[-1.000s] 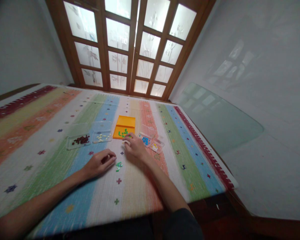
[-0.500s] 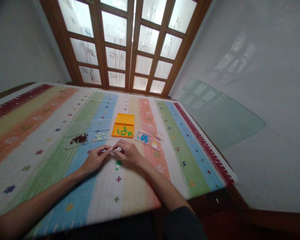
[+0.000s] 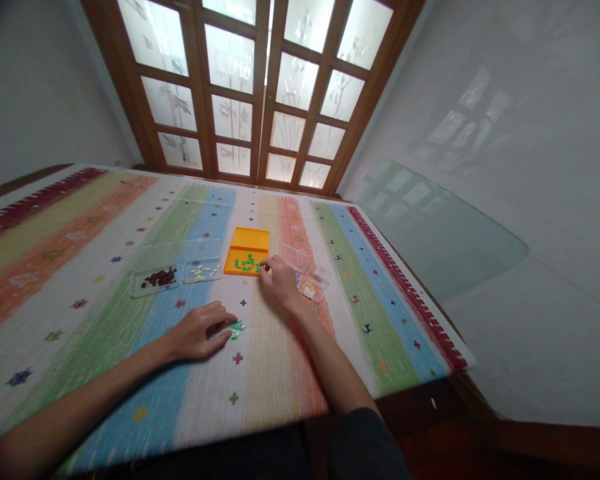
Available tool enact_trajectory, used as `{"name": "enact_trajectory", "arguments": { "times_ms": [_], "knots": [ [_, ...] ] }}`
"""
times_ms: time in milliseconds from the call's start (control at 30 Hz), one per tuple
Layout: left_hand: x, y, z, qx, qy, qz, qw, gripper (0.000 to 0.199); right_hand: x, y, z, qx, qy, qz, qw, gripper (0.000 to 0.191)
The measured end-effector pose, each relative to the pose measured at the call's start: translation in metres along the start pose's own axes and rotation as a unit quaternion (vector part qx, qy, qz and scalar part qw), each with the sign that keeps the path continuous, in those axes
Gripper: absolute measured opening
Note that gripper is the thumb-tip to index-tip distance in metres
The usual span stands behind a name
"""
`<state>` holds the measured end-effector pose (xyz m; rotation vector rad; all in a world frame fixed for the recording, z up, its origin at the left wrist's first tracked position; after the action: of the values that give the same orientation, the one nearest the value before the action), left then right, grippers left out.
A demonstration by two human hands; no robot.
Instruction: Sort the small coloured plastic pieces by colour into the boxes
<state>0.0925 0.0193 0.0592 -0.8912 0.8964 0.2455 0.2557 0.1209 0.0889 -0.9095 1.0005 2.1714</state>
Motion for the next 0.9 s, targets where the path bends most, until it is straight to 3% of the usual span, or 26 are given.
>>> {"name": "enact_trajectory", "arguments": {
  "times_ms": [233,467,700,900],
  "knots": [
    [0.001,0.003,0.001,-0.019,0.011,0.004,1.0,0.008,0.004,-0.005,0.0,0.046,0.035,-0.056,0.997,0.025],
    [0.003,0.007,0.002,-0.031,0.042,-0.022,0.998,0.014,0.009,0.013,-0.007,-0.036,0.08,0.018,0.996,0.017],
    [-0.013,0.023,0.006,-0.123,-0.019,-0.089,0.988,0.02,0.036,0.058,-0.027,-0.141,0.23,0.216,0.938,0.014],
    [-0.016,0.028,0.006,-0.141,-0.058,-0.101,0.983,0.02,0.043,0.066,-0.028,-0.115,0.226,0.237,0.938,0.011]
  ]
}}
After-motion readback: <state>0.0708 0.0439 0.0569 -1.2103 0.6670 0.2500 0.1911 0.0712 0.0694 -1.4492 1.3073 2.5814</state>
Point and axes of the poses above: each hand's wrist, its own z-axis towards the middle knuckle, its own x-axis out of the palm, y = z × x, the point moved 9 cm from there along z, towards the middle knuckle, and after that the axes turned 10 degrees about -x, right-handed, at the moved point
